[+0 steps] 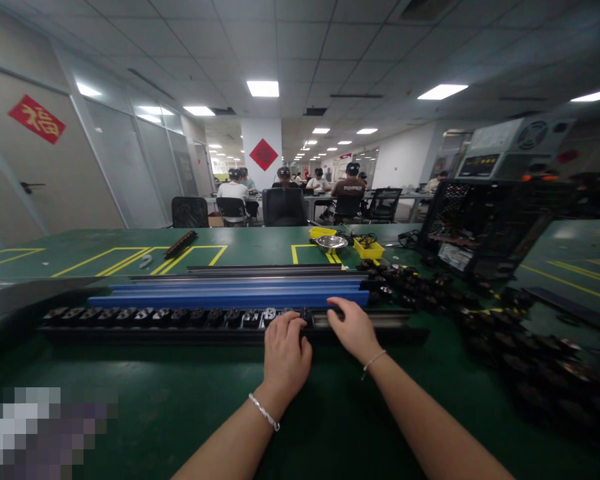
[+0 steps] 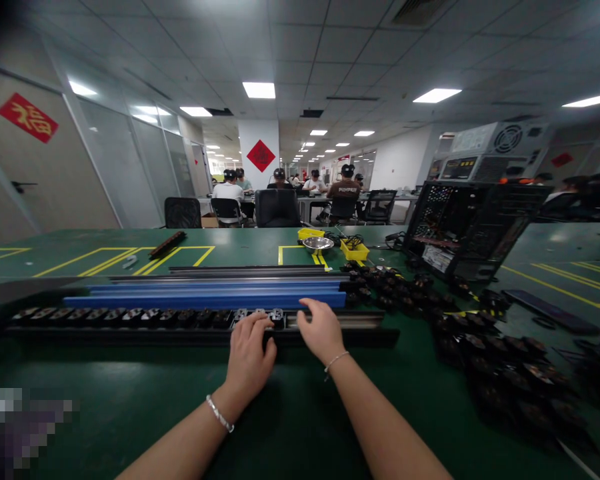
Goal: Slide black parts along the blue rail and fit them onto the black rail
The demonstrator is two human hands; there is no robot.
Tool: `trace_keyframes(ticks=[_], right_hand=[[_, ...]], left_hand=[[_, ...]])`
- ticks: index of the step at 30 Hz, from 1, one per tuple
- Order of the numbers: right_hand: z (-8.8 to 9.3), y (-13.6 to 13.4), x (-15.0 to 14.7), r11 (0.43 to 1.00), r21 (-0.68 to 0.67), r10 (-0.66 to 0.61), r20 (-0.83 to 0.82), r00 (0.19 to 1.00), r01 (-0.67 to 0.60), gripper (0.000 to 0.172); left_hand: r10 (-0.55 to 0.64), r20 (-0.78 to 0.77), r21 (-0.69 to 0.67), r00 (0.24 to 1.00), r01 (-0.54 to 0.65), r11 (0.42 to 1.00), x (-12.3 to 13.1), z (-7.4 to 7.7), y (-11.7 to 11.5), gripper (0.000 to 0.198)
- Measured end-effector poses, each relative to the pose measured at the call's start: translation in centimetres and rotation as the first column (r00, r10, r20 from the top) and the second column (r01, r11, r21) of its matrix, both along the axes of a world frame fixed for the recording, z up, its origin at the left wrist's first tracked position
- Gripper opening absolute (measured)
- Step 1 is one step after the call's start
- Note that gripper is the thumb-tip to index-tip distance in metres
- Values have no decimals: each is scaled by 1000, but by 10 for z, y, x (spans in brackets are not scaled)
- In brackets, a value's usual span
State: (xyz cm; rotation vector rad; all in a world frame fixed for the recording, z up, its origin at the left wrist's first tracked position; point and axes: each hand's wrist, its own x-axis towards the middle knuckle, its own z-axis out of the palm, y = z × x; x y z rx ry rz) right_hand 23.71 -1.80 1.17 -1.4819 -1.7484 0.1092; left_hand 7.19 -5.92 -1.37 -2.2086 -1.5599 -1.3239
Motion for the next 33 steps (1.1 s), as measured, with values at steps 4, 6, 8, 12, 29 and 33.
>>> trace_keyframes(ticks=[4, 6, 8, 12, 29, 33], right_hand=[[-5, -7, -46, 997, -77, -13, 77, 997, 19, 40], [-6, -9, -53, 997, -72, -27, 116, 993, 36, 35], [-7, -11, -54, 998, -49, -43, 133, 990, 50, 32], [-11, -12, -53, 997, 0, -80, 128, 989, 81, 31], [-13, -12, -52, 994, 15, -110, 142, 984, 109, 30], [-14, -12, -50, 991, 22, -135, 152, 979, 133, 31]], left_hand=[[164, -46, 36, 985, -162, 986, -5, -1, 6, 35], [181, -87, 26, 980, -179, 983, -6, -3, 7, 36], [174, -117, 12, 978, -174, 985, -5, -5, 8, 35], [160, -139, -5, 977, -163, 987, -3, -7, 9, 35], [116, -174, -18, 978, -121, 993, -4, -6, 5, 29], [116, -184, -40, 976, -125, 991, -4, -6, 5, 31]])
